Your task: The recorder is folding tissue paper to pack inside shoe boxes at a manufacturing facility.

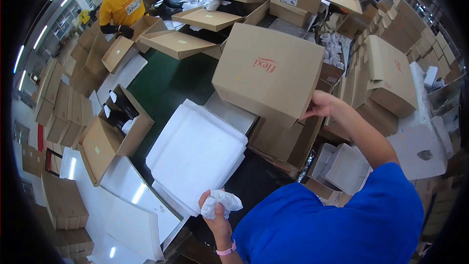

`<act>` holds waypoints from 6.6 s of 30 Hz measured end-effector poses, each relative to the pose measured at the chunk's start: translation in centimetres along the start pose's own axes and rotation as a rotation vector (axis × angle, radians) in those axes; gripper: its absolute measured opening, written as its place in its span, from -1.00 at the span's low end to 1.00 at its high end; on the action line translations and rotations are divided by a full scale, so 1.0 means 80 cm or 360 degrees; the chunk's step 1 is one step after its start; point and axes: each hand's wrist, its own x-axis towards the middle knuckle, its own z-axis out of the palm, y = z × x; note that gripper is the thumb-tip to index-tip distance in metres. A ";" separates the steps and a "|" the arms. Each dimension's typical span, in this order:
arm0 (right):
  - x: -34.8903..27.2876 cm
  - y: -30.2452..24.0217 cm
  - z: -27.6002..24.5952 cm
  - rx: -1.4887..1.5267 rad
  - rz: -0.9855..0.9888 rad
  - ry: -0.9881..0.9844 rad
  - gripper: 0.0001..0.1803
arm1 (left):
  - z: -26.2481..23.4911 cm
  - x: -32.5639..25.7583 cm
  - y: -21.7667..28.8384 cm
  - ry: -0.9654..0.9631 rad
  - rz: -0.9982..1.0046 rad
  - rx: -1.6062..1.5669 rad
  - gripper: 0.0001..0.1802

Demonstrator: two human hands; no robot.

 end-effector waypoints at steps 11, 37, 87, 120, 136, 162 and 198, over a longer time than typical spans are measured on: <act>0.127 -0.111 -0.104 0.0134 -0.0100 0.0093 -0.36 | 0.034 0.014 0.005 0.0024 0.0040 0.0028 -0.32; -0.078 0.197 0.345 -0.0673 -0.0786 -0.1378 -0.21 | 0.038 0.035 0.038 0.0032 0.0318 0.0173 -0.21; -0.122 0.221 0.447 -0.0746 -0.1107 -0.0602 -0.51 | 0.035 0.009 0.043 0.0022 0.0703 0.0459 0.16; 0.187 0.148 0.258 -0.2124 -0.1969 0.0478 -0.39 | -0.407 0.082 0.113 0.1384 0.0612 0.1460 -0.71; 0.206 0.162 0.258 -0.2391 -0.1936 0.0514 -0.41 | -0.471 0.107 0.062 0.1961 0.0835 0.1643 -0.49; 0.212 0.170 0.272 -0.2355 -0.1958 0.0489 -0.42 | -0.504 0.083 0.056 0.1675 0.0480 0.2105 -0.52; -0.060 0.237 0.436 -0.0140 -0.0257 -0.0751 -0.45 | -0.010 0.037 0.013 0.0411 0.0247 0.0761 -0.60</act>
